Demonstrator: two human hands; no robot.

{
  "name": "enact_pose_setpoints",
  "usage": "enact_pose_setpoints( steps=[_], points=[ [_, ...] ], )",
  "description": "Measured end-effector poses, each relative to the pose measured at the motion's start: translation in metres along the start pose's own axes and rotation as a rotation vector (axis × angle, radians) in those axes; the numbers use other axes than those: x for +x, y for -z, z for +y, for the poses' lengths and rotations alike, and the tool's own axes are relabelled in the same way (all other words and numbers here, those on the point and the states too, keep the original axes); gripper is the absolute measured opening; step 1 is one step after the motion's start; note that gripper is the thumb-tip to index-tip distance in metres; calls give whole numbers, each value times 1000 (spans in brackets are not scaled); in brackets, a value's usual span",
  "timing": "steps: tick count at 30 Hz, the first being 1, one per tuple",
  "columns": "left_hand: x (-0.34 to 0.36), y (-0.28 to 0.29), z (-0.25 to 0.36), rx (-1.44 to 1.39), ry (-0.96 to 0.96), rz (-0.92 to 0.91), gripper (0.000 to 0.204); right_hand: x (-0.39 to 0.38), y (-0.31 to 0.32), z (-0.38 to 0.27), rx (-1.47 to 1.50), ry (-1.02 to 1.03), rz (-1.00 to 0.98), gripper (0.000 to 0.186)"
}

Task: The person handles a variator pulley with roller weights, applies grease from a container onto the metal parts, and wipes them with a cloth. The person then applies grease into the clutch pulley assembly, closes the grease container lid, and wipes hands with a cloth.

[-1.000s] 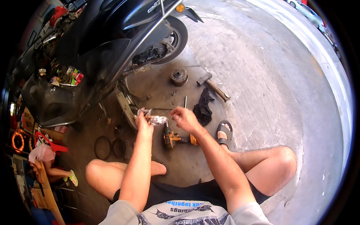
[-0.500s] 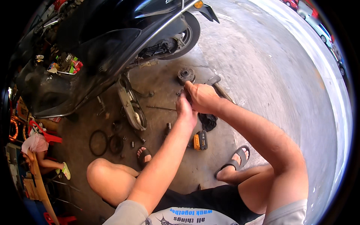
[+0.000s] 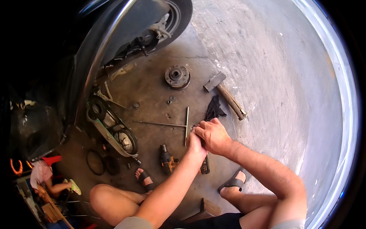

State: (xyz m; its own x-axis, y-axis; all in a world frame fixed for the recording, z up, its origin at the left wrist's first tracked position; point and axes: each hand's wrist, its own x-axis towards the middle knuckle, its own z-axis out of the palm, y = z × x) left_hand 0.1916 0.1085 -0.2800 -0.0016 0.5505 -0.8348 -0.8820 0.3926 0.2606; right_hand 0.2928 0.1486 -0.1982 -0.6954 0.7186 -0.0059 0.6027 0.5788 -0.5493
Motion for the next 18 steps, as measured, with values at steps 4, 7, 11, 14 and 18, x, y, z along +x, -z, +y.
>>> enact_pose_setpoints(
  steps=[4, 7, 11, 14, 18],
  points=[
    [-35, -14, 38, 235, -35, 435, 29, -29, 44, -5, 653, -354, -202, 34],
    [-77, -35, 87, 428, -164, 474, 33, -85, 90, 2, 589, -539, -225, 32],
    [-161, -87, 151, 838, -349, 236, 37, -233, 146, 11, 319, -898, -77, 32],
    [-250, -149, 183, 1179, -350, 205, 30, -388, 160, -35, 375, -1111, 270, 22],
    [-346, -181, 197, 1310, -429, 334, 23, -585, 103, -164, 967, -1702, 268, 18]
  ],
)
